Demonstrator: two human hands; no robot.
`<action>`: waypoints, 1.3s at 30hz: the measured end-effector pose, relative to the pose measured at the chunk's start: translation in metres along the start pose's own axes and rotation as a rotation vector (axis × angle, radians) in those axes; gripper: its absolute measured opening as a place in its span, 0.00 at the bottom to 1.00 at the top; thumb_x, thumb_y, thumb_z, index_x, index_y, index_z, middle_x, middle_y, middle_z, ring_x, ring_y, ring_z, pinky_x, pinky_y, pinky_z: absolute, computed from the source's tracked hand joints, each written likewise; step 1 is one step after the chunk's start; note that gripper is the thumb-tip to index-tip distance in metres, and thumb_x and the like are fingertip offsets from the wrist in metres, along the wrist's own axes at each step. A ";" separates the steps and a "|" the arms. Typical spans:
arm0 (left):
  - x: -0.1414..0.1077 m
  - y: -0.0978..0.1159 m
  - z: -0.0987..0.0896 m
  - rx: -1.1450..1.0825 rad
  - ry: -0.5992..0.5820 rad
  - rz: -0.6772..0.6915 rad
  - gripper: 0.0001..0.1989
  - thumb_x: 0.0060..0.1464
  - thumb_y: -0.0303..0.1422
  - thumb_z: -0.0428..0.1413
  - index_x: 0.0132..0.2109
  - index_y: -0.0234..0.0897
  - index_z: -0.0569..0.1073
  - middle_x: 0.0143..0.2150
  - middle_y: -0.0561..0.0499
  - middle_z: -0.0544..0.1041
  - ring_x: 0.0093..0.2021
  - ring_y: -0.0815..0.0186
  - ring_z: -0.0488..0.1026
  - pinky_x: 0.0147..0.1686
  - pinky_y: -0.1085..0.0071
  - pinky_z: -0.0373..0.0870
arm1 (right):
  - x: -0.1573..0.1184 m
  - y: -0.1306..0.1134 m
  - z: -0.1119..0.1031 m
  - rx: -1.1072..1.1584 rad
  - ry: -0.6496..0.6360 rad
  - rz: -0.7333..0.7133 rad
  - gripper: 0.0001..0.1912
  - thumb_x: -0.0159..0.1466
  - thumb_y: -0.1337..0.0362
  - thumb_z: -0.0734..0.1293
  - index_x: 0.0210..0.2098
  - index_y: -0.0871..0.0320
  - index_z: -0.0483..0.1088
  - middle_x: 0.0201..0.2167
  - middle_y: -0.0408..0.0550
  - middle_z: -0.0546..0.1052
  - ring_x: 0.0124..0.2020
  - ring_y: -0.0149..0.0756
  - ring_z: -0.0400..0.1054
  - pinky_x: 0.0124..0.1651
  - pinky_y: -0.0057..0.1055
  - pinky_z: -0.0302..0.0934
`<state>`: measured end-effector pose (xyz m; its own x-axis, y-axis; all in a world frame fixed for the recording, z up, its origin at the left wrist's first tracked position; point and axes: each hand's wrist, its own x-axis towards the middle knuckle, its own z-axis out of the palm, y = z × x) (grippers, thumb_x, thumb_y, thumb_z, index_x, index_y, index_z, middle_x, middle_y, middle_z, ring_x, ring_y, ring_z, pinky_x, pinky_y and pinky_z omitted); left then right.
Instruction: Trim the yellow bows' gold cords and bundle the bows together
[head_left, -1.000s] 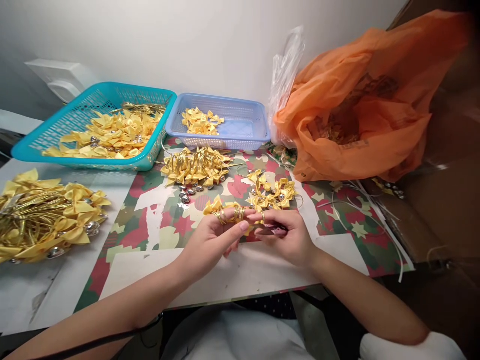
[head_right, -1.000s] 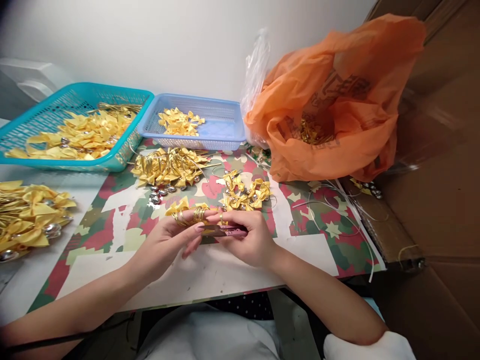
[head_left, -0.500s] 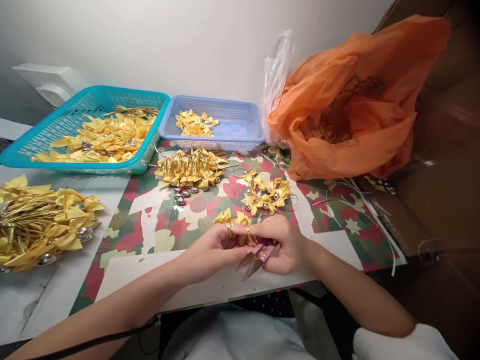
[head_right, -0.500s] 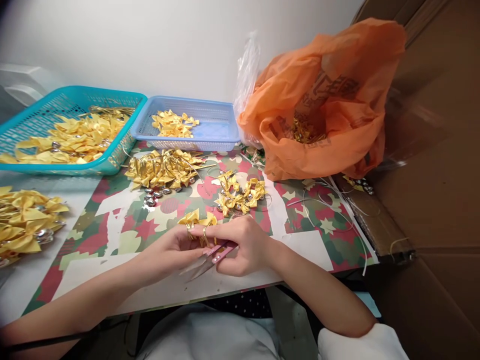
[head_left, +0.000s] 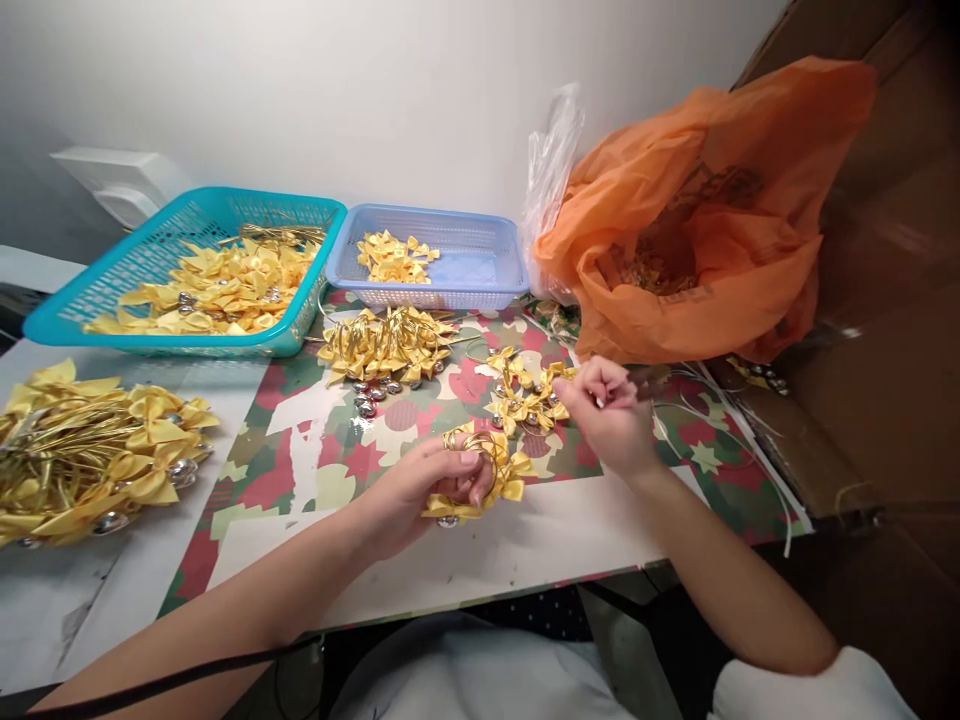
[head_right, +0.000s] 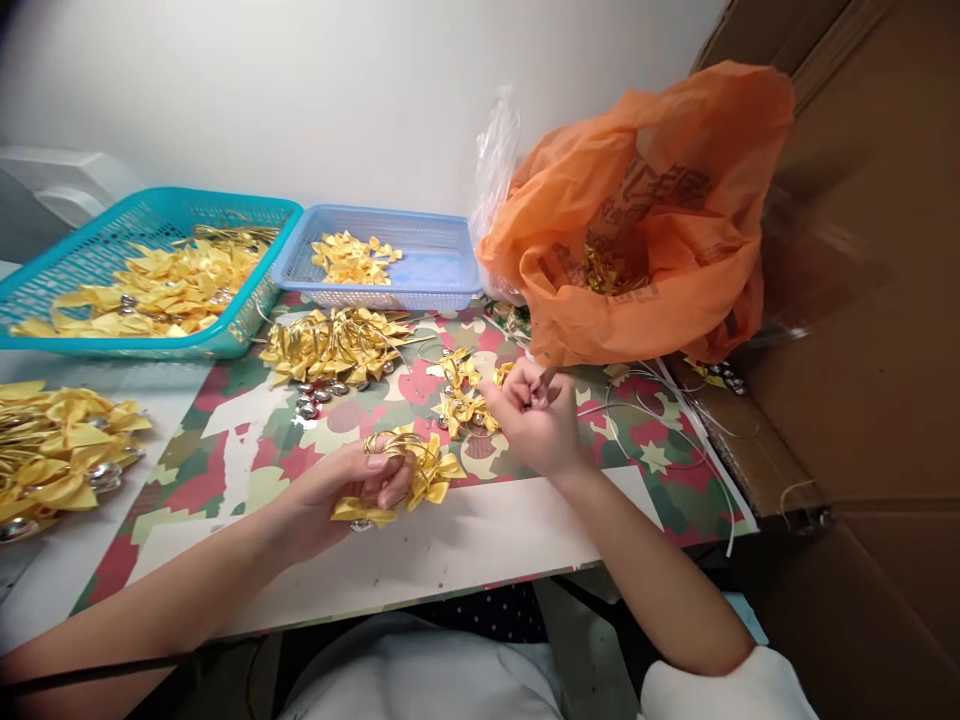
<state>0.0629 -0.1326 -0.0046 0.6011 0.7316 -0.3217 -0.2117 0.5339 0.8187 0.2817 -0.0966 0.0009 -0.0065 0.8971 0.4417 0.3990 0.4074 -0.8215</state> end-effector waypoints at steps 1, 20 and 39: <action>0.000 0.000 -0.001 -0.027 -0.007 -0.010 0.19 0.49 0.44 0.58 0.21 0.35 0.68 0.20 0.54 0.63 0.21 0.72 0.57 0.20 0.75 0.53 | 0.011 -0.001 0.000 -0.050 -0.001 0.027 0.25 0.59 0.64 0.67 0.19 0.54 0.45 0.17 0.37 0.60 0.20 0.27 0.55 0.27 0.27 0.53; -0.010 0.013 -0.009 -0.419 0.017 -0.013 0.14 0.48 0.35 0.67 0.38 0.37 0.72 0.28 0.60 0.70 0.13 0.84 0.57 0.10 0.84 0.51 | 0.082 0.003 0.051 -0.450 -0.175 -0.039 0.09 0.56 0.69 0.65 0.20 0.57 0.63 0.19 0.41 0.69 0.23 0.30 0.60 0.30 0.29 0.51; -0.008 0.001 0.001 0.034 0.365 0.259 0.18 0.47 0.44 0.65 0.36 0.36 0.70 0.14 0.61 0.64 0.15 0.75 0.58 0.16 0.78 0.54 | -0.002 -0.039 0.059 0.449 -0.241 0.121 0.28 0.58 0.64 0.72 0.18 0.54 0.45 0.30 0.48 0.81 0.30 0.34 0.74 0.33 0.31 0.69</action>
<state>0.0591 -0.1383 -0.0009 0.2194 0.9441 -0.2461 -0.2902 0.3040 0.9074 0.2119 -0.1045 0.0102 -0.2168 0.9347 0.2816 -0.0223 0.2836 -0.9587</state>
